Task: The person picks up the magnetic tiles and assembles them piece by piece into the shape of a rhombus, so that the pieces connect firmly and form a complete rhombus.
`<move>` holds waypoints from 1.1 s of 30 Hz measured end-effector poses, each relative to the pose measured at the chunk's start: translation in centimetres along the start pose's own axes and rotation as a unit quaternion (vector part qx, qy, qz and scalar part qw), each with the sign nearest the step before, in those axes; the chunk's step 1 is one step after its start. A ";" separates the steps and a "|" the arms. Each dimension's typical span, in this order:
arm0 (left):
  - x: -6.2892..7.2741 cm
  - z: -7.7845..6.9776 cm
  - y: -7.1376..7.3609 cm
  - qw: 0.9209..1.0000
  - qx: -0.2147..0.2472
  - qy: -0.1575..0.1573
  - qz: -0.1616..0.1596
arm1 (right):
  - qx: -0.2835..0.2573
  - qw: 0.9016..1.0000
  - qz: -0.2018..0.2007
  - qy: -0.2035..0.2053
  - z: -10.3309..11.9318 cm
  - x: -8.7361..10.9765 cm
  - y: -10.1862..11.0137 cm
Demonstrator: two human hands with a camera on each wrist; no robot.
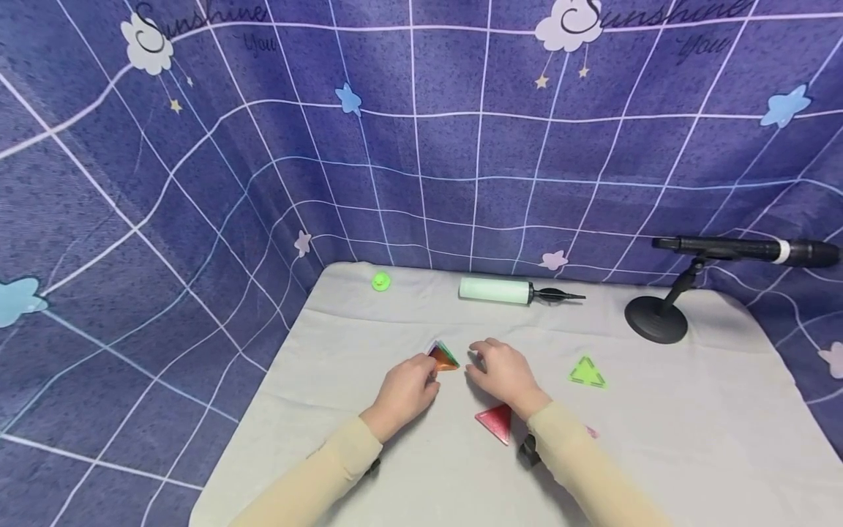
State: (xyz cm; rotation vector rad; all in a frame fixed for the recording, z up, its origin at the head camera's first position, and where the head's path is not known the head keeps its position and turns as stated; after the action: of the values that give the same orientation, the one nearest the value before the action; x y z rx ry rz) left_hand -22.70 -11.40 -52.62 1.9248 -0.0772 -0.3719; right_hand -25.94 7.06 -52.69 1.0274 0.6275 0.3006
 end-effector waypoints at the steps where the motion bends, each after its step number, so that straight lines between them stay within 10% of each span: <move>1: 0.2 -0.5 -0.1 1.000 0.001 -0.016 0.004 | 0.002 1.000 -0.002 -0.002 -0.4 0.2 0.2; 18: 2.7 -7.6 -2.8 0.991 0.012 -0.105 0.077 | 0.059 0.995 -0.058 -0.056 -8.5 6.5 5.6; 33: 3.4 -8.5 -3.5 0.991 -0.001 -0.124 0.056 | 0.080 0.989 -0.078 -0.093 -12.5 11.9 8.2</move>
State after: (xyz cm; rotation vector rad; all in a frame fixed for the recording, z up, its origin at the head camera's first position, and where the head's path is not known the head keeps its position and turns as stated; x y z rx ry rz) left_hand -17.44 -3.18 -53.75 1.8552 -0.3472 -0.5340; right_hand -23.82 25.95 -54.20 1.1374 0.5657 0.0175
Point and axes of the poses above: each hand's wrist, its own x-axis away from the middle knuckle, its own y-axis out of the back of the hand, z = x × y, the point moved 6 cm from there along -x, towards the middle knuckle, and after that the axes turned 13 degrees about y, right-handed, at the moved point
